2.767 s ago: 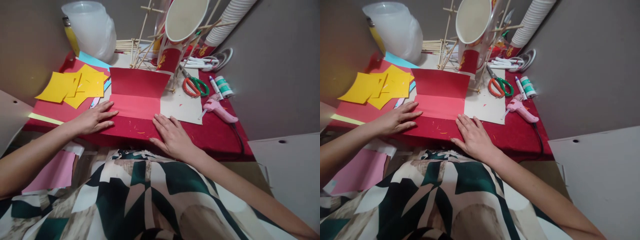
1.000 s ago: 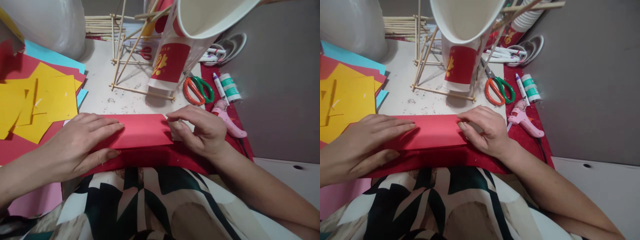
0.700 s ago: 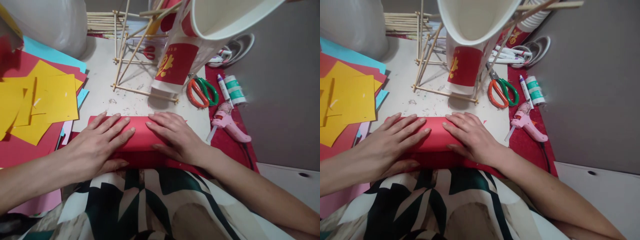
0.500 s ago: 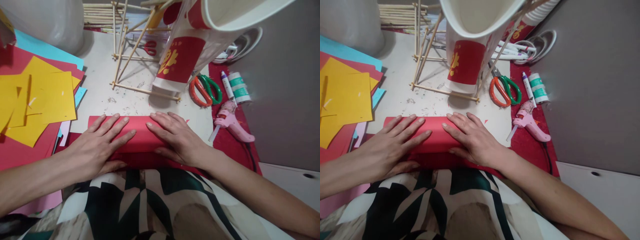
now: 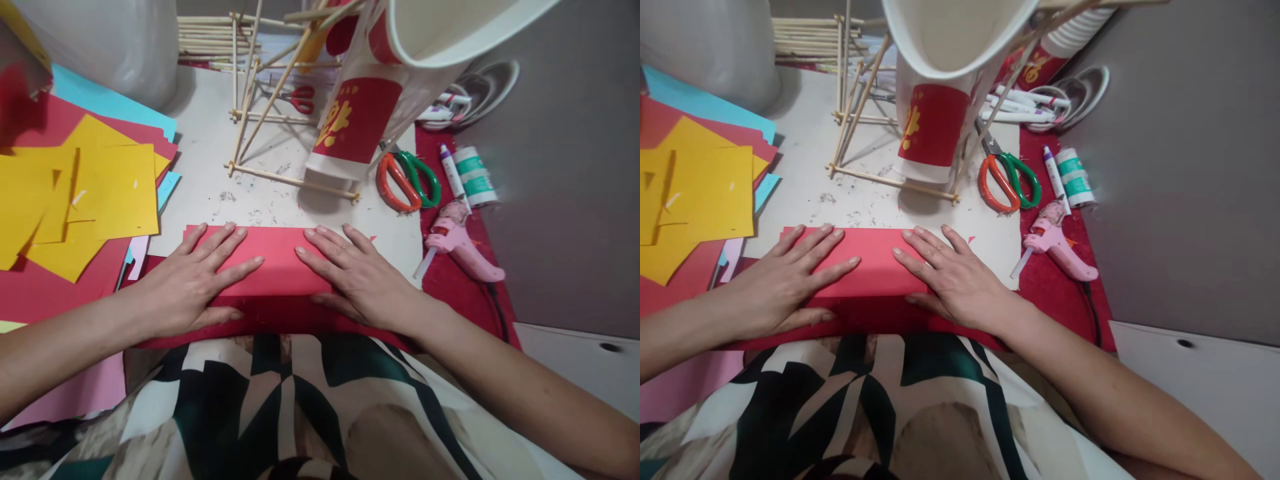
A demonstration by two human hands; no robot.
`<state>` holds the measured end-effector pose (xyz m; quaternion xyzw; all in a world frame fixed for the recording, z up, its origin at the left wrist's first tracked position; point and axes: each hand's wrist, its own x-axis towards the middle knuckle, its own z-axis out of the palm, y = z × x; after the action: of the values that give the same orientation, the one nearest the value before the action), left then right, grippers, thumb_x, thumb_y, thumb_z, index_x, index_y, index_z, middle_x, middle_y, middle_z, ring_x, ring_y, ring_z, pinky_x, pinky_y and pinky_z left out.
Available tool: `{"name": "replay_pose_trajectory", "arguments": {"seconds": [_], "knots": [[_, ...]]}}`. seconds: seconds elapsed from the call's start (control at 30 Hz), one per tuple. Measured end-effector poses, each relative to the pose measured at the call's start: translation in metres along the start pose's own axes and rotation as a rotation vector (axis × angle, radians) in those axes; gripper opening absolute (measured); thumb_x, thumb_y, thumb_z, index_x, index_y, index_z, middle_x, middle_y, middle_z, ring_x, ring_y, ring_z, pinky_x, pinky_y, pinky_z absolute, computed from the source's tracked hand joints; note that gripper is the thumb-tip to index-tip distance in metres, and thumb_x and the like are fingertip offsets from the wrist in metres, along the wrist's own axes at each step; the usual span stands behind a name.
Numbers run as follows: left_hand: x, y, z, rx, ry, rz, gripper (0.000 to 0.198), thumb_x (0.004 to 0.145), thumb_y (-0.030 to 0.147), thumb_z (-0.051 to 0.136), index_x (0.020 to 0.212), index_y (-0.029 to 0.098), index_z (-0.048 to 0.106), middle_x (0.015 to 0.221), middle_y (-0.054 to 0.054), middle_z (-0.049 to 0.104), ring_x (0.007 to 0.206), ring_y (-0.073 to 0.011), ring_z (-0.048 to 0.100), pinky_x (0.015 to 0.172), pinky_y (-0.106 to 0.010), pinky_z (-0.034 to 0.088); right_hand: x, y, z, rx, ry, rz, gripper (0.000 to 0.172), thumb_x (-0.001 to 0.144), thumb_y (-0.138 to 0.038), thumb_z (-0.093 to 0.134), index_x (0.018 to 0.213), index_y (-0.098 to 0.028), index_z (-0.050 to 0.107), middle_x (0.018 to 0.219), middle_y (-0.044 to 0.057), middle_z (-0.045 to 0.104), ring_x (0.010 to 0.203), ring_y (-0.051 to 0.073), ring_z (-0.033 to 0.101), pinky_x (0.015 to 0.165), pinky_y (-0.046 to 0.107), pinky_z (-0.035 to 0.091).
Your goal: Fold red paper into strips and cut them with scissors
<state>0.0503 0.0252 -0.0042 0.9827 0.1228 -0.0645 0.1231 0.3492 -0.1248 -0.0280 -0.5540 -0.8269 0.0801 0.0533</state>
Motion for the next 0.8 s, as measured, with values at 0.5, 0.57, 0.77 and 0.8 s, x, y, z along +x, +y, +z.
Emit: {"name": "replay_pose_trajectory", "arguments": {"seconds": [0.5, 0.57, 0.77, 0.8], "knots": [[0.034, -0.016, -0.043, -0.138, 0.061, -0.318, 0.041, 0.081, 0.05, 0.072, 0.103, 0.016, 0.064, 0.099, -0.012, 0.067, 0.091, -0.0287, 0.061, 0.078, -0.038, 0.047, 0.047, 0.004, -0.016, 0.057, 0.199, 0.063, 0.052, 0.102, -0.043, 0.05, 0.141, -0.009, 0.059, 0.142, 0.021, 0.065, 0.127, 0.036, 0.061, 0.111, 0.056, 0.043], [0.035, -0.013, -0.047, -0.224, 0.033, -0.349, 0.032, 0.078, 0.044, 0.074, 0.092, 0.018, 0.061, 0.09, -0.008, 0.065, 0.08, -0.0233, 0.059, 0.07, -0.033, 0.043, 0.048, 0.01, -0.011, 0.119, 0.258, 0.054, 0.053, 0.1, -0.044, 0.053, 0.142, -0.012, 0.059, 0.138, 0.021, 0.067, 0.125, 0.036, 0.062, 0.106, 0.056, 0.047], [0.035, -0.006, -0.051, -0.588, 0.064, -0.342, 0.021, 0.079, 0.037, 0.069, 0.08, 0.02, 0.056, 0.077, -0.001, 0.061, 0.068, -0.0155, 0.056, 0.063, -0.027, 0.04, 0.044, 0.019, -0.014, 0.274, 0.377, 0.059, 0.056, 0.095, -0.048, 0.062, 0.138, -0.013, 0.063, 0.118, 0.019, 0.073, 0.11, 0.034, 0.067, 0.097, 0.051, 0.053], [0.037, -0.005, -0.053, -0.672, 0.062, -0.318, 0.021, 0.079, 0.038, 0.069, 0.079, 0.02, 0.057, 0.074, 0.001, 0.061, 0.067, -0.0145, 0.055, 0.062, -0.026, 0.041, 0.044, 0.017, -0.017, 0.299, 0.389, 0.063, 0.053, 0.094, -0.047, 0.064, 0.133, -0.012, 0.067, 0.113, 0.018, 0.074, 0.105, 0.032, 0.068, 0.094, 0.048, 0.053]]}}
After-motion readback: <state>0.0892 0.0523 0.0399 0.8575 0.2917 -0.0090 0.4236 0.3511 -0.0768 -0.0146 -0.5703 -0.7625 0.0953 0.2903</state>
